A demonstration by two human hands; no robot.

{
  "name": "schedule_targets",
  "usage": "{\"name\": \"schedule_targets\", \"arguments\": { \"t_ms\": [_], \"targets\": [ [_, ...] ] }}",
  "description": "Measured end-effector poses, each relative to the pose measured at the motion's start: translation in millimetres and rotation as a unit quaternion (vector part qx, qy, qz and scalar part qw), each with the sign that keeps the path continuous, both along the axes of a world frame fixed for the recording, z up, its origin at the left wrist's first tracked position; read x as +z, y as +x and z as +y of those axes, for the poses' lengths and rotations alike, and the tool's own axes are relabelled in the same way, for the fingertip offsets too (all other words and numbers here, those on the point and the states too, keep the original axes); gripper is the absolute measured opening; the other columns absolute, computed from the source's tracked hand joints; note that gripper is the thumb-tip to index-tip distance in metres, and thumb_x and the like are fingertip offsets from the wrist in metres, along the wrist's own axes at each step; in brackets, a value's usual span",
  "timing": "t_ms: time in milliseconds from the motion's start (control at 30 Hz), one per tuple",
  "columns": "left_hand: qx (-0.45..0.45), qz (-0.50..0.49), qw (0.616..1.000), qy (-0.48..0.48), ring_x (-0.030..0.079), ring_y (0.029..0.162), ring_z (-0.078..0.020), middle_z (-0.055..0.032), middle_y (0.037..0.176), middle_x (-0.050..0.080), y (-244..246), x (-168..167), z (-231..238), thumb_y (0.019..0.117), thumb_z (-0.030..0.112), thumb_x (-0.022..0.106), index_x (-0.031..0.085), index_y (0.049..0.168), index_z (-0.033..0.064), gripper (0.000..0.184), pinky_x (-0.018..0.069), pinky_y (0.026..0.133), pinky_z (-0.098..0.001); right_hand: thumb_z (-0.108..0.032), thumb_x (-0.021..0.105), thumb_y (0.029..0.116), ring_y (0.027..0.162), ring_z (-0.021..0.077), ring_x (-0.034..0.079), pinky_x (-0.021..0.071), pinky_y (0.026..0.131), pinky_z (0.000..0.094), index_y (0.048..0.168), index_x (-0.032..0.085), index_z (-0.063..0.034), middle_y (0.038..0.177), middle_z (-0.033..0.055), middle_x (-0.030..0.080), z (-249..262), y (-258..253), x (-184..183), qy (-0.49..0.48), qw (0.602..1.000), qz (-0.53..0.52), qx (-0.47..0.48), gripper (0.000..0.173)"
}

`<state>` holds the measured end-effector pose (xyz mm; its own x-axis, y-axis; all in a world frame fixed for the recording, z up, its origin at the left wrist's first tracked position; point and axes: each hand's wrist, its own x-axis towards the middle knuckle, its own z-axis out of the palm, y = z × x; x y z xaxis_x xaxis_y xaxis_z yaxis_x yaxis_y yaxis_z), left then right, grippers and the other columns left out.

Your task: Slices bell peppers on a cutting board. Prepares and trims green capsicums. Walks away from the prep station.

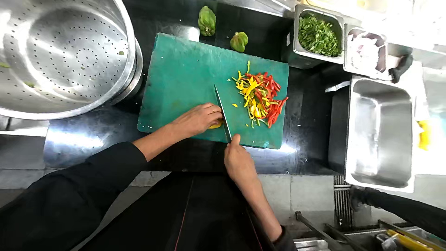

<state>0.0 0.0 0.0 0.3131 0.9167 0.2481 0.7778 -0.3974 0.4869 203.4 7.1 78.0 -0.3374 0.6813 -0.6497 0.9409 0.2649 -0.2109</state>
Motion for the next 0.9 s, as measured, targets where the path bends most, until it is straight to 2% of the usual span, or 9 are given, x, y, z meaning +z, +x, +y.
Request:
{"name": "schedule_targets", "arguments": {
  "t_ms": [100,200,333,433,500,633,733,800,900],
  "targets": [
    [0.018,0.025,1.000,0.003,0.065,0.113,-0.0322,-0.0125,0.117,0.069,2,1,-5,0.1031,0.015,0.057,0.071,0.107,0.0044,0.018,0.0525,0.092,-0.0468,-0.027,0.038,0.1115,0.083,0.0336,0.071,0.0574,0.071,0.0487,0.130,0.041,-0.0089,0.090,0.0140,0.065,-5,6,16,-0.009,1.000,-0.005,-0.003,0.026],
    [0.019,0.008,1.000,-0.001,0.067,0.108,-0.0325,-0.0138,0.116,0.069,2,-1,-4,0.1028,0.012,0.057,0.071,0.106,0.0031,0.017,0.0548,0.089,-0.0455,-0.026,0.038,0.1115,0.089,0.0354,0.072,0.0576,0.075,0.0505,0.132,0.041,-0.0079,0.096,0.0167,0.067,-4,1,2,-0.018,1.000,-0.009,-0.009,0.028],
    [0.007,-0.006,1.000,-0.014,0.067,0.108,-0.0315,-0.0144,0.115,0.069,-1,1,-6,0.1012,0.012,0.060,0.072,0.107,0.0019,0.016,0.0550,0.093,-0.0425,-0.027,0.038,0.1115,0.083,0.0336,0.071,0.0572,0.070,0.0486,0.130,0.042,-0.0091,0.088,0.0137,0.065,-6,5,13,-0.004,1.000,-0.005,0.003,0.026],
    [0.007,-0.011,0.999,-0.031,0.066,0.112,-0.0314,-0.0150,0.117,0.069,-4,5,-5,0.1001,0.011,0.062,0.072,0.108,0.0015,0.016,0.0531,0.099,-0.0418,-0.026,0.038,0.1114,0.089,0.0338,0.071,0.0573,0.076,0.0490,0.132,0.041,-0.0089,0.094,0.0154,0.066,-5,0,9,-0.025,1.000,-0.017,-0.003,0.027],
    [0.003,-0.013,0.999,-0.036,0.065,0.112,-0.0316,-0.0154,0.118,0.068,-3,5,-5,0.0996,0.010,0.063,0.072,0.109,0.0010,0.016,0.0527,0.100,-0.0413,-0.027,0.037,0.1117,0.087,0.0352,0.072,0.0579,0.073,0.0498,0.131,0.040,-0.0083,0.095,0.0164,0.066,-6,-1,2,-0.011,1.000,-0.015,0.002,0.027],
    [-0.006,0.001,0.999,-0.043,0.064,0.115,-0.0309,-0.0145,0.118,0.069,-6,8,-7,0.0979,0.010,0.065,0.072,0.110,0.0013,0.016,0.0501,0.103,-0.0405,-0.026,0.038,0.1109,0.091,0.0331,0.071,0.0572,0.077,0.0483,0.133,0.041,-0.0102,0.096,0.0140,0.067,-10,4,19,-0.024,0.999,-0.030,0.009,0.028],
    [-0.009,-0.008,0.999,-0.042,0.064,0.116,-0.0311,-0.0144,0.119,0.069,-8,5,-6,0.0968,0.010,0.067,0.072,0.109,0.0018,0.016,0.0496,0.103,-0.0408,-0.027,0.037,0.1113,0.092,0.0353,0.072,0.0575,0.077,0.0511,0.136,0.041,-0.0093,0.099,0.0163,0.068,-6,-2,-1,-0.016,1.000,-0.016,-0.003,0.031],
    [0.000,-0.018,0.998,-0.052,0.064,0.116,-0.0315,-0.0149,0.119,0.068,-6,6,-8,0.0958,0.010,0.068,0.073,0.109,0.0015,0.016,0.0501,0.103,-0.0409,-0.028,0.038,0.1112,0.091,0.0356,0.071,0.0568,0.076,0.0523,0.137,0.043,-0.0112,0.096,0.0157,0.068,-3,0,8,-0.016,1.000,-0.017,0.001,0.032],
    [0.020,-0.035,0.997,-0.071,0.063,0.118,-0.0328,-0.0161,0.122,0.068,-7,8,-13,0.0949,0.008,0.069,0.072,0.110,0.0003,0.017,0.0499,0.105,-0.0431,-0.027,0.037,0.1108,0.096,0.0342,0.071,0.0565,0.081,0.0508,0.139,0.043,-0.0125,0.101,0.0151,0.069,-5,-1,19,-0.044,0.998,-0.038,0.007,0.032]
  ]
}}
